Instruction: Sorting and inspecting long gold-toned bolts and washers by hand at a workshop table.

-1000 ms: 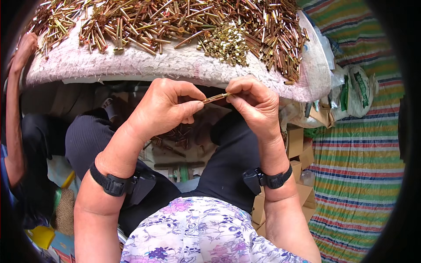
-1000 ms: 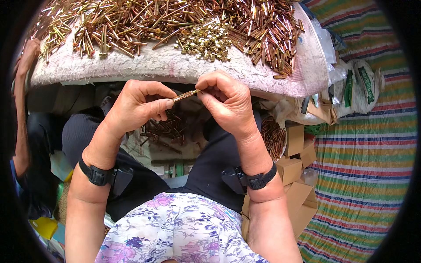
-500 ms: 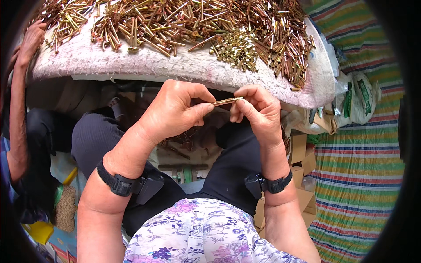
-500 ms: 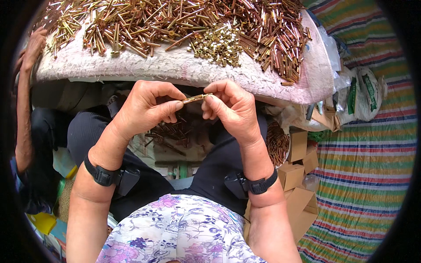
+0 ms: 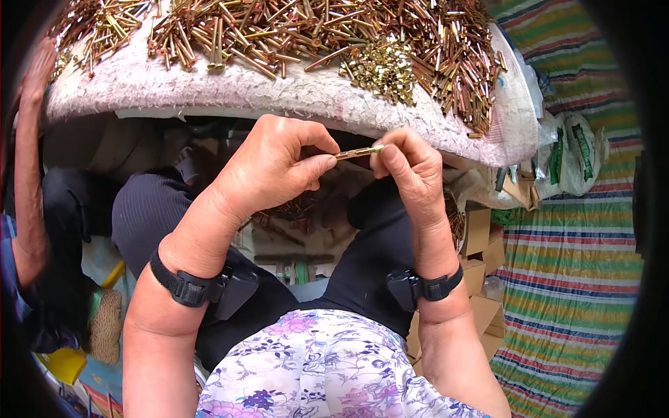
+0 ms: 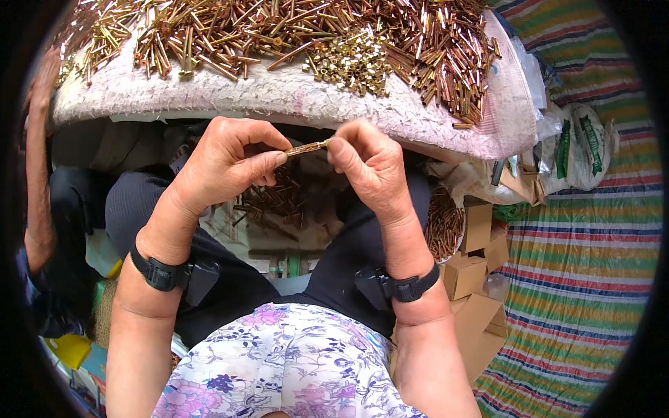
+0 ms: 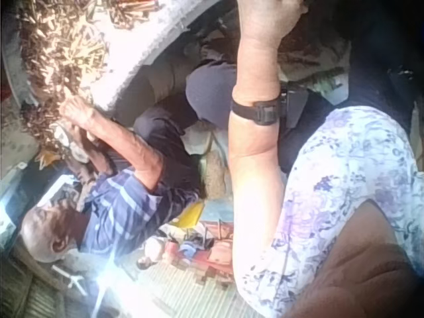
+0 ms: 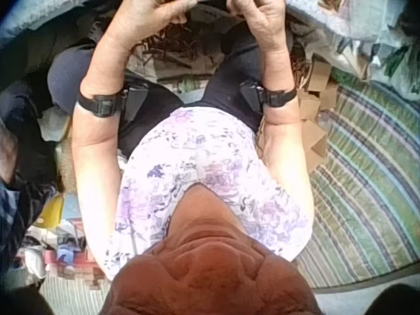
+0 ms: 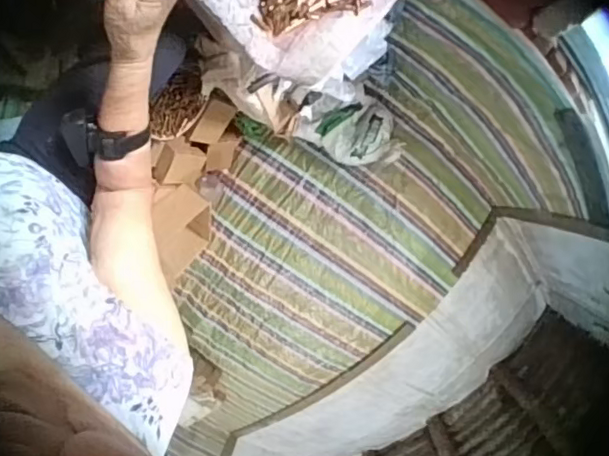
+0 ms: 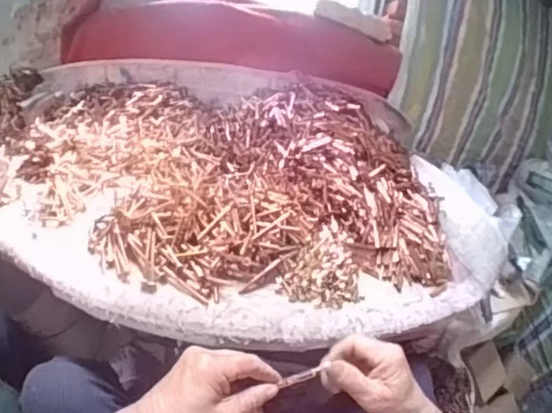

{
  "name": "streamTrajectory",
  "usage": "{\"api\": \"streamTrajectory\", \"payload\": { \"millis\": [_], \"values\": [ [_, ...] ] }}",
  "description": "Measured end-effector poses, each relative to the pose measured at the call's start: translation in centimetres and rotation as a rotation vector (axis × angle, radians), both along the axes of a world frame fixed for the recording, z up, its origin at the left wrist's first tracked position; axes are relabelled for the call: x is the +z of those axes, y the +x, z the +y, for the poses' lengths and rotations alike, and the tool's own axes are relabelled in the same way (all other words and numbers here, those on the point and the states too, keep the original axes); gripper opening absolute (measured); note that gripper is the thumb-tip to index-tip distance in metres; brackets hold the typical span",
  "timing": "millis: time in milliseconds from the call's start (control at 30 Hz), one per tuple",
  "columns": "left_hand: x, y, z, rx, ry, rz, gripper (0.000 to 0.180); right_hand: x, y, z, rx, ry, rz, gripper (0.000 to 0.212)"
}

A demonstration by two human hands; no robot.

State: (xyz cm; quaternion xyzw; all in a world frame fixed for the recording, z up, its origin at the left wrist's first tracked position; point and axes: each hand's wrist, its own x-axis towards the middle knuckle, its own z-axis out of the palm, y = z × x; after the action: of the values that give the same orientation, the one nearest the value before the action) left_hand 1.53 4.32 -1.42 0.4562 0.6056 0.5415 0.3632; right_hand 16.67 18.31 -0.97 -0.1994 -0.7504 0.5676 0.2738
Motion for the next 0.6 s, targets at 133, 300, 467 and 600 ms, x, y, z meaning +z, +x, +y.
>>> {"api": "streamTrajectory", "payload": {
  "millis": [133, 300, 467, 600],
  "values": [
    [-0.3, 0.0, -0.1, -0.028, -0.004, 0.008, 0.008, 0.5, 0.4, 0.4, 0.083, 0.038, -0.113, 0.025],
    [-0.2, 0.0, -0.2, -0.019, 0.001, 0.027, 0.008, 0.4, 0.9, 1.1, 0.198, -0.002, -0.181, 0.024],
    [-0.4, 0.1, -0.3, -0.026, 0.006, 0.064, 0.007, -0.2, 1.0, 1.2, 0.260, 0.056, -0.224, 0.022],
    [-0.4, 0.0, -0.4, -0.011, 0.007, 0.074, 0.007, 0.0, -0.2, -0.9, 0.006, -0.072, -0.022, 0.023]
  ]
}}
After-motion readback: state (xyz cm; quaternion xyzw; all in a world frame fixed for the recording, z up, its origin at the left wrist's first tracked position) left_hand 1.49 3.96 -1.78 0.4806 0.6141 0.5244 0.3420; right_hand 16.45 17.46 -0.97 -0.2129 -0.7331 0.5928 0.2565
